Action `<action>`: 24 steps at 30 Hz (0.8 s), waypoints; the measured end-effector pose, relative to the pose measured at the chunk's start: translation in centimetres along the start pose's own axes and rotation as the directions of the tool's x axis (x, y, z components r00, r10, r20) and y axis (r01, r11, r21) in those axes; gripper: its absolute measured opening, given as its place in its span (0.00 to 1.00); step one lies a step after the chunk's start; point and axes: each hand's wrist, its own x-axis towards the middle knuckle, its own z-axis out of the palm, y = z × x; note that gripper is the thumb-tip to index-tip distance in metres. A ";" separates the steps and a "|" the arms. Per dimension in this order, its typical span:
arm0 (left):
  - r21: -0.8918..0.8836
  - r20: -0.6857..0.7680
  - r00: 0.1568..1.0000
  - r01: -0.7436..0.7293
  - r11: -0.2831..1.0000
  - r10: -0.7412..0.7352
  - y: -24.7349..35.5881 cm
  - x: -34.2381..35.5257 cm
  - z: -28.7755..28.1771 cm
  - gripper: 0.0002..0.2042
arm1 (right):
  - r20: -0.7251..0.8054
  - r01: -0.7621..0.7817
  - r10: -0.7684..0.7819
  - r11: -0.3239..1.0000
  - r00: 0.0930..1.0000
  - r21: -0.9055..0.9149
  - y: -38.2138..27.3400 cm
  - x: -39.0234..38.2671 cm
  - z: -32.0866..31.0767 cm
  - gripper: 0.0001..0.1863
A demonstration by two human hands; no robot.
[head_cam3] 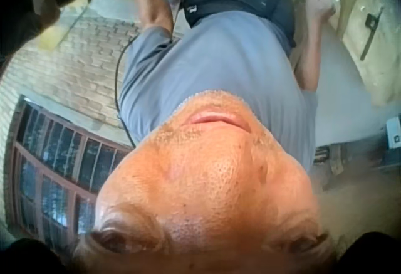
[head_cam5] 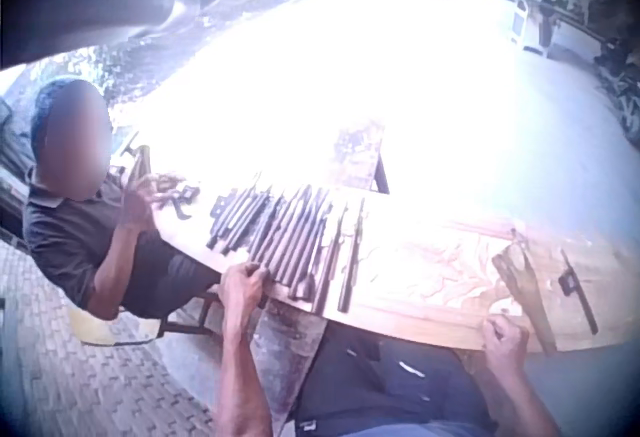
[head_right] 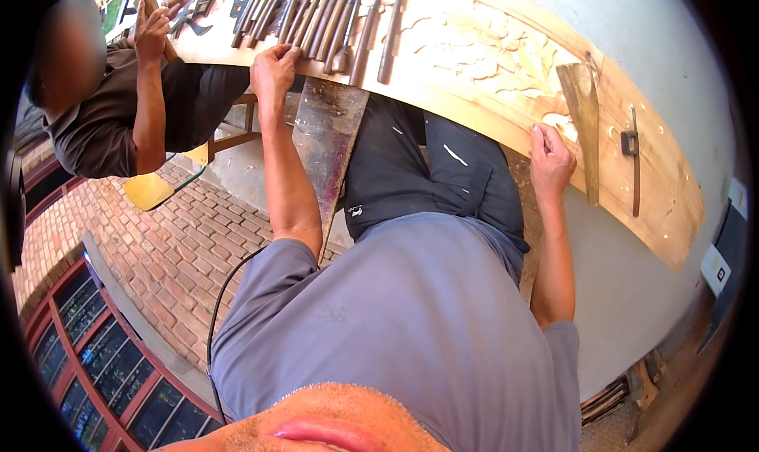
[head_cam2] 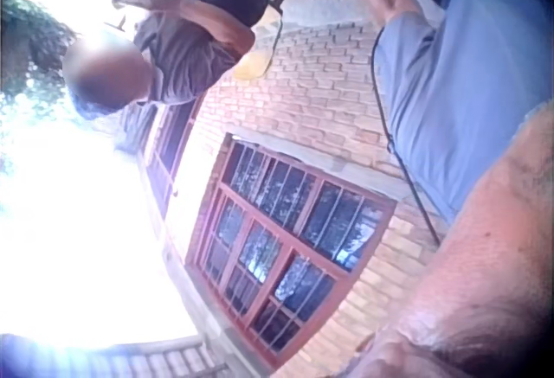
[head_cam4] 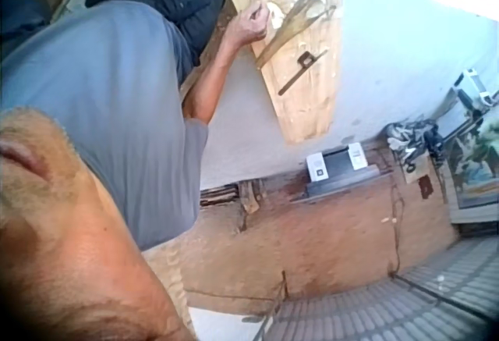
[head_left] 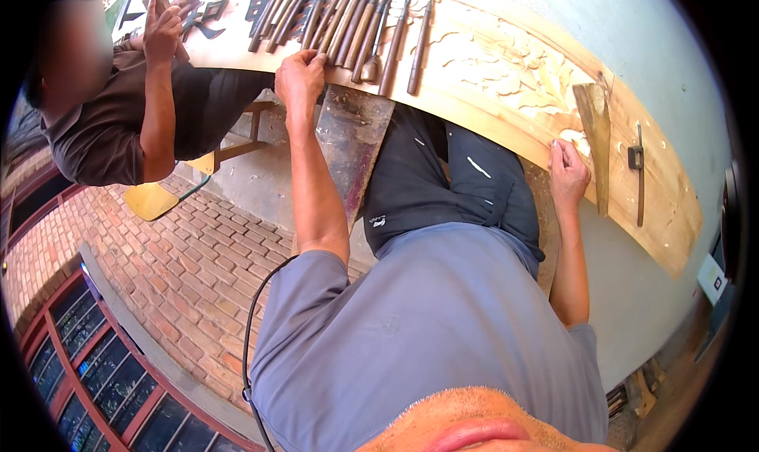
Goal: The person carves decorative patterns into a long wooden board using various chisels and a mallet, switching between different tools and striking the chisel with the mallet to remove wood.
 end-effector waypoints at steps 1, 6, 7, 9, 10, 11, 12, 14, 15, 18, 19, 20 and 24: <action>-0.001 -0.009 1.000 -0.001 1.000 0.001 0.0 -0.1 -0.2 0.18 | -0.001 -0.021 0.021 1.000 1.000 -0.002 0.0 0.0 0.1 0.08; -0.025 -0.018 1.000 -0.021 0.999 0.020 0.7 -1.0 -1.0 0.18 | 0.036 -0.032 0.032 0.999 0.999 -0.011 0.3 0.1 0.1 0.08; -0.026 -0.020 1.000 -0.006 1.000 0.005 0.8 -1.0 -0.9 0.18 | 0.045 -0.018 0.019 1.000 0.999 -0.016 0.6 0.1 0.1 0.09; -0.025 -0.034 0.999 -0.015 1.000 0.014 0.9 -1.2 -0.9 0.18 | 0.057 -0.026 0.027 1.000 0.998 -0.008 0.0 0.1 0.0 0.09; -0.023 -0.039 0.999 -0.029 0.999 0.028 0.9 -1.3 -1.0 0.17 | 0.067 -0.044 0.044 0.999 0.997 -0.004 -0.3 0.1 0.0 0.09; -0.033 -0.033 0.999 -0.019 0.999 0.018 0.9 -1.2 -0.9 0.17 | 0.069 -0.037 0.037 0.999 0.997 -0.003 -0.3 0.1 -0.1 0.09; -0.035 -0.039 0.999 -0.016 0.999 0.015 0.8 -1.1 -1.0 0.17 | 0.073 -0.039 0.039 0.999 0.997 -0.007 -0.2 0.2 -0.1 0.09; -0.051 -0.033 0.999 -0.017 0.999 0.016 0.5 -1.1 -0.9 0.16 | 0.078 -0.037 0.038 0.999 0.996 -0.010 -0.2 0.2 -0.1 0.09; -0.047 -0.053 0.998 -0.032 0.998 0.030 0.3 -1.1 -0.7 0.16 | 0.070 -0.022 0.022 1.000 0.997 -0.011 -0.4 0.2 -0.1 0.09; -0.069 -0.066 0.998 -0.024 0.997 0.020 -0.1 -0.8 -0.3 0.19 | 0.061 -0.002 0.003 1.000 0.998 -0.017 -0.5 0.2 -0.1 0.09; -0.070 -0.068 0.998 -0.022 0.997 0.017 -0.4 -0.7 -0.1 0.19 | 0.059 -0.001 0.003 1.000 0.998 -0.022 -0.5 0.2 -0.2 0.09; -0.099 -0.062 0.998 -0.024 0.995 0.018 -0.7 -0.6 0.0 0.18 | 0.060 0.001 0.001 1.000 0.998 -0.021 -0.5 0.2 -0.1 0.09; -0.272 -0.053 0.999 -0.008 0.962 -0.007 -1.3 -0.8 0.6 0.16 | 0.072 -0.010 0.013 0.999 0.997 -0.034 -0.1 0.3 -0.2 0.09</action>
